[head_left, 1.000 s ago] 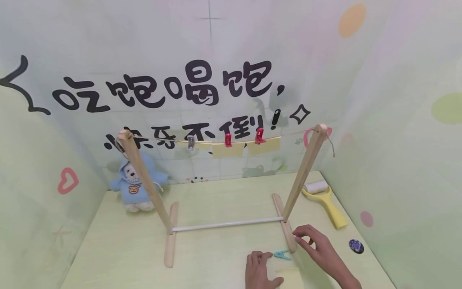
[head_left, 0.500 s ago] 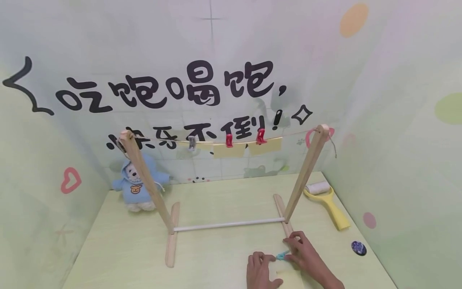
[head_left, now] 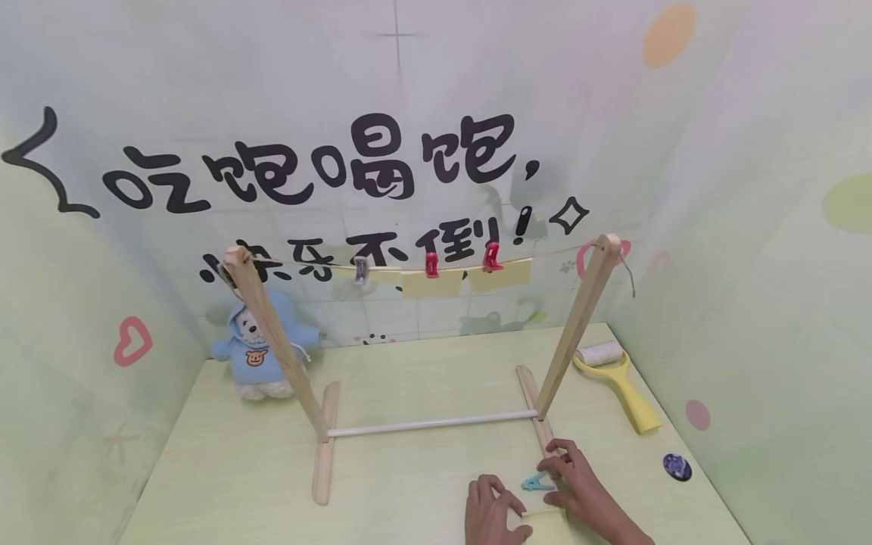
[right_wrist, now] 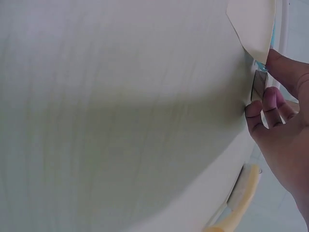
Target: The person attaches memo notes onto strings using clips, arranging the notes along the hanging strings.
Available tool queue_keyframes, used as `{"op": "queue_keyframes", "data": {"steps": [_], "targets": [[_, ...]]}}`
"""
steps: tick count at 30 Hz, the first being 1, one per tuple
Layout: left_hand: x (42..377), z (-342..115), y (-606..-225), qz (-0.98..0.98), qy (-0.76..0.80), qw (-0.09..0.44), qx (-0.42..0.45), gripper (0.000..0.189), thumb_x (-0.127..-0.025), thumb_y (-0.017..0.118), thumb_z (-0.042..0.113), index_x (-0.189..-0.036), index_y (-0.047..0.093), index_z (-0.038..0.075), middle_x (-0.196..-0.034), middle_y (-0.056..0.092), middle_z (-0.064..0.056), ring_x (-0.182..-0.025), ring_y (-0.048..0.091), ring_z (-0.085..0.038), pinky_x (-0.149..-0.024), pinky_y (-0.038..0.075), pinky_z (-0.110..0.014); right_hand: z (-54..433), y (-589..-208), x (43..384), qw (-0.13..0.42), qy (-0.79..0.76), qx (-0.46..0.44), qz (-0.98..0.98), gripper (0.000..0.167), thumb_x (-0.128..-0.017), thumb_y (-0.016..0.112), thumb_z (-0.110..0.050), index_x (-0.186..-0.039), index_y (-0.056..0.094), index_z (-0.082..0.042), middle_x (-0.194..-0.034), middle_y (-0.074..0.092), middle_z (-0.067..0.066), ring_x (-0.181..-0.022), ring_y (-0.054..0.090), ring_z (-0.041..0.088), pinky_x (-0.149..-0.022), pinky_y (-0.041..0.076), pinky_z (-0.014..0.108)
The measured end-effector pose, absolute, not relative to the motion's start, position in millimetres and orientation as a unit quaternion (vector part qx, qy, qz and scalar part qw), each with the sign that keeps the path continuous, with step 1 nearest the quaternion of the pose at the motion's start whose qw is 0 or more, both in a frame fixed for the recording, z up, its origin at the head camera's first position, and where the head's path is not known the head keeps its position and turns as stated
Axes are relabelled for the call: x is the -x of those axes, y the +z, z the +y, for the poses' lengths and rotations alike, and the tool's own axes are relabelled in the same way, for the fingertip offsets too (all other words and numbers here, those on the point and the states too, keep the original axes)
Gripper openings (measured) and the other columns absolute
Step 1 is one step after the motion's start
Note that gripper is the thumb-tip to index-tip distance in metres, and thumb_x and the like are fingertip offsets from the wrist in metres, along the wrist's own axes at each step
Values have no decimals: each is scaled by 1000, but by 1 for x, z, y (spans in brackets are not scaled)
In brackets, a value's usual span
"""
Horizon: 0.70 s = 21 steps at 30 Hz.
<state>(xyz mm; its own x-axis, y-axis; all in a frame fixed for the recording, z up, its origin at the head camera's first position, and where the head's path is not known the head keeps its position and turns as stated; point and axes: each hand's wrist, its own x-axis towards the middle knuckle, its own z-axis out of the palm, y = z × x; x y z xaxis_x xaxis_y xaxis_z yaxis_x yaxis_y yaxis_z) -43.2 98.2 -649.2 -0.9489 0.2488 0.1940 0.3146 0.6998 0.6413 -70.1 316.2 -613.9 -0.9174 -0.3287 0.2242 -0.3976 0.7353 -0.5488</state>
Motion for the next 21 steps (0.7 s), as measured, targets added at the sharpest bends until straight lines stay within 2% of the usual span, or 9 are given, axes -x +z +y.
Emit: {"op": "queue_keyframes", "data": {"steps": [3, 6, 11, 13, 16, 21], "targets": [[44, 97, -649, -915, -374, 30, 151, 21, -72, 95, 35, -80, 78, 27, -106, 34, 14, -95, 29, -5, -77, 36, -26, 316, -615, 69, 71, 295, -200, -932, 47, -74, 96, -4, -110, 71, -20, -133, 53, 13, -105, 55, 6, -85, 54, 28], [45, 97, -650, -910, -381, 39, 158, 18, -70, 94, 30, -76, 77, 27, -105, 37, 14, -95, 30, -5, -77, 36, -26, 315, -614, 69, 83, 289, -202, -932, 47, -73, 95, 2, -108, 71, -19, -133, 55, 13, -104, 58, 8, -84, 56, 29], [47, 95, -654, -895, -411, 38, 167, 19, -67, 91, 15, -75, 78, 26, -103, 42, 15, -94, 29, -1, -77, 37, -24, 315, -613, 67, 50, 298, -181, -936, 44, -80, 90, 6, -111, 71, -18, -136, 53, 12, -106, 59, 11, -85, 57, 28], [48, 93, -654, -886, -433, 18, 165, 19, -68, 90, 11, -76, 79, 24, -102, 43, 15, -94, 30, 0, -78, 38, -25, 314, -613, 66, 54, 295, -183, -936, 44, -81, 89, 7, -112, 70, -19, -136, 54, 12, -106, 59, 11, -85, 57, 28], [51, 89, -652, -866, -473, -20, 162, 16, -72, 86, 9, -79, 79, 21, -101, 51, 14, -94, 33, 1, -79, 39, -27, 314, -615, 65, 88, 290, -199, -932, 47, -77, 90, 8, -111, 70, -18, -133, 54, 13, -105, 58, 7, -82, 56, 26], [54, 81, -642, -799, -570, -126, 143, 10, -82, 79, 9, -89, 77, 14, -83, 55, 14, -81, 38, 1, -76, 31, -29, 315, -621, 65, 155, 331, -234, -901, 48, -73, 90, 11, -110, 70, -11, -127, 54, 16, -103, 58, 3, -70, 51, 22]]}}
